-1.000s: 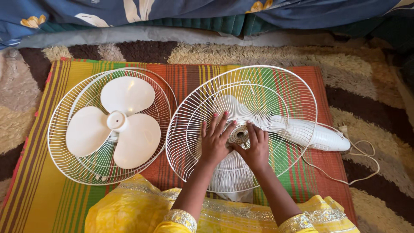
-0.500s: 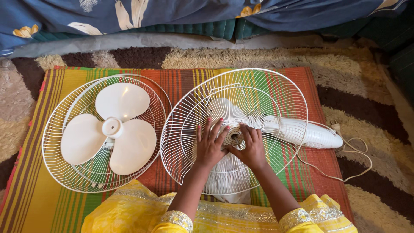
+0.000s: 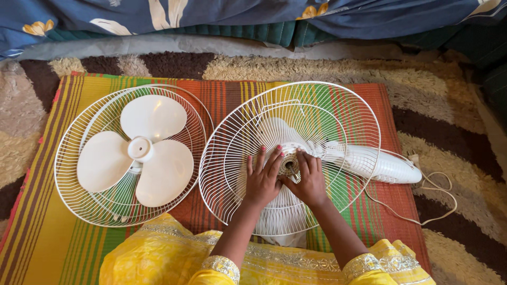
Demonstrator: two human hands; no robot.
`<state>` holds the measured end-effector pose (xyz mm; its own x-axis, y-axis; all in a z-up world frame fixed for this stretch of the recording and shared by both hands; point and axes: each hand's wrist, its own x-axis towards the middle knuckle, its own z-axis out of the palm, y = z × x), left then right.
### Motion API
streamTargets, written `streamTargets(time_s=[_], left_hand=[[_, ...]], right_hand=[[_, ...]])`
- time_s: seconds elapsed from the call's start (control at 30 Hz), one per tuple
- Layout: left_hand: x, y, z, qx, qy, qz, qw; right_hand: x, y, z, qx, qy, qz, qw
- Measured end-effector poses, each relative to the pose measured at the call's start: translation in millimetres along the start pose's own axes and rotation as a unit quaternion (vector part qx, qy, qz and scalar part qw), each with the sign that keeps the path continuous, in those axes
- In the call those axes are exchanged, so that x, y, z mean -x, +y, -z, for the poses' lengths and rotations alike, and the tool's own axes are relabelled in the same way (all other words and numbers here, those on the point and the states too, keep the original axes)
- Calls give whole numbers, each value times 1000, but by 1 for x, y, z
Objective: The person disassembles a white table fan by removing the front grille, unscrewing the blade nut, and detaching the fan blades. The components are placed on a mat on the floor.
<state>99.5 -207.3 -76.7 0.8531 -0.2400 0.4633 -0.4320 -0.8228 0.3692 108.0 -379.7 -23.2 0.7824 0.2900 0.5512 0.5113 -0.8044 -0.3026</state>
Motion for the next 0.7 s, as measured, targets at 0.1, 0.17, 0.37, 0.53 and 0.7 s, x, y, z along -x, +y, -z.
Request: streamTargets(time_s=[0.1, 0.17, 0.37, 0.53, 0.7], left_hand=[[4, 4, -3, -10, 19, 1, 1000], [3, 4, -6, -10, 31, 2, 999], [8, 7, -19, -31, 54, 8, 998], [9, 11, -32, -68, 117, 11, 991], [7, 10, -36, -54, 143, -4, 988]], right_hand=[[1, 1, 1, -4, 0, 1, 1000], [0, 1, -1, -10, -8, -8, 1000], [4, 4, -3, 7, 3, 12, 1000], [5, 6, -3, 11, -12, 3, 1000], [2, 7, 1, 0, 12, 29, 1000]])
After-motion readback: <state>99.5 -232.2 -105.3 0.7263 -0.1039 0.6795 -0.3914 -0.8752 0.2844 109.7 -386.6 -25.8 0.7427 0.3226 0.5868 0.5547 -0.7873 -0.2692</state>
